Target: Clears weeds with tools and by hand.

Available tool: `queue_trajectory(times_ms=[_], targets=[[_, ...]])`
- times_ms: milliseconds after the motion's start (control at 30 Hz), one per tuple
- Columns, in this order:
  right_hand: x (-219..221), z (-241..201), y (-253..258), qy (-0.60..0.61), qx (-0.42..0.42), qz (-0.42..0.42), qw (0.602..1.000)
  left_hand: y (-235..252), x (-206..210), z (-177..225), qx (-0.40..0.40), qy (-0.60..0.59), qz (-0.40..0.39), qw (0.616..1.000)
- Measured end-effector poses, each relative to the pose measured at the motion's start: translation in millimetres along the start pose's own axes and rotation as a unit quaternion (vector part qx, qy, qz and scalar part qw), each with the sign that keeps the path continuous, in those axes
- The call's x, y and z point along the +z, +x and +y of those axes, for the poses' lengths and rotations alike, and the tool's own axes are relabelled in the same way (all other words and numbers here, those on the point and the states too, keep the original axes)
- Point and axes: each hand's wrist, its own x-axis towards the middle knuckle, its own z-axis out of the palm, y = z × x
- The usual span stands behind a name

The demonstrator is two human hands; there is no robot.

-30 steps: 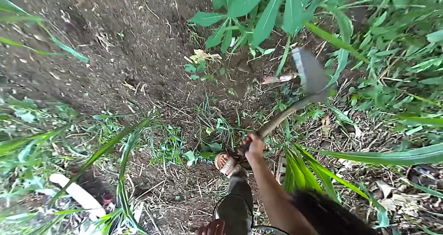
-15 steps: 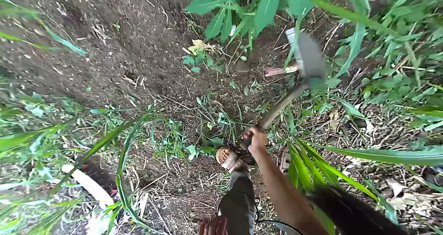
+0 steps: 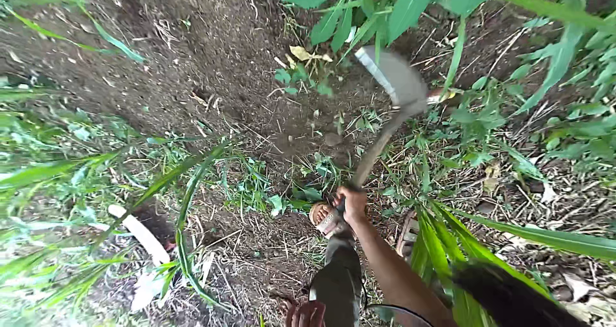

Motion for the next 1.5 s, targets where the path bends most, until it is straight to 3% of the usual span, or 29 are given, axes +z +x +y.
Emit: queue_trajectory(times_ms=[100, 200, 267, 367, 467, 567, 700, 833, 900, 1000, 1100, 1167, 1267, 1333, 1400, 1500], targets=[[26, 17, 39, -0.033, -0.013, -0.008, 0.999, -5, 1, 2, -0.017, 0.001, -0.012, 1.000], [-19, 49, 39, -0.188, 0.056, -0.028, 0.980, -3, 1, 2, -0.014, 0.001, 0.002, 1.000], [-46, 47, 20, -0.219, 0.066, -0.003, 0.973, -3, -1, 2, -0.018, -0.003, 0.009, 1.000], [-53, 20, 9, -0.190, 0.054, -0.001, 0.980, -2, 2, 1, -0.013, -0.006, 0.018, 1.000], [-20, -7, 21, -0.091, 0.002, -0.023, 0.996, -5, 3, -2, -0.010, -0.011, 0.020, 1.000], [1, 0, 49, -0.021, -0.035, -0.039, 0.998, -10, 4, -3, -0.013, -0.011, 0.016, 1.000], [-64, 61, 41, -0.205, 0.059, -0.039, 0.976, -9, 2, -1, -0.010, -0.006, 0.016, 1.000], [-118, 57, -4, -0.303, 0.143, 0.005, 0.942, -9, 1, -1, 0.012, 0.001, 0.011, 1.000], [-121, 39, -11, -0.276, 0.131, 0.026, 0.952, -7, 3, 1, 0.022, 0.003, 0.014, 1.000], [-103, 15, -7, -0.150, 0.037, 0.048, 0.987, -12, 7, 3, 0.027, 0.006, 0.018, 0.999], [-88, 17, 17, -0.070, -0.037, 0.110, 0.991, -19, 11, 5, 0.027, -0.002, 0.015, 1.000], [-114, 48, 16, -0.172, 0.004, 0.111, 0.979, -21, 11, 8, 0.026, -0.006, 0.013, 1.000], [-176, 82, -16, -0.395, 0.124, 0.031, 0.910, -18, 12, 13, 0.037, -0.002, 0.017, 0.999], [-193, 82, -36, -0.443, 0.159, 0.011, 0.882, -18, 13, 16, 0.042, 0.002, 0.020, 0.999], [-191, 70, -46, -0.400, 0.151, 0.024, 0.904, -20, 13, 18, 0.043, 0.008, 0.023, 0.999], [-153, 27, -39, -0.215, 0.056, 0.046, 0.974, -24, 17, 19, 0.047, 0.007, 0.024, 0.999]])
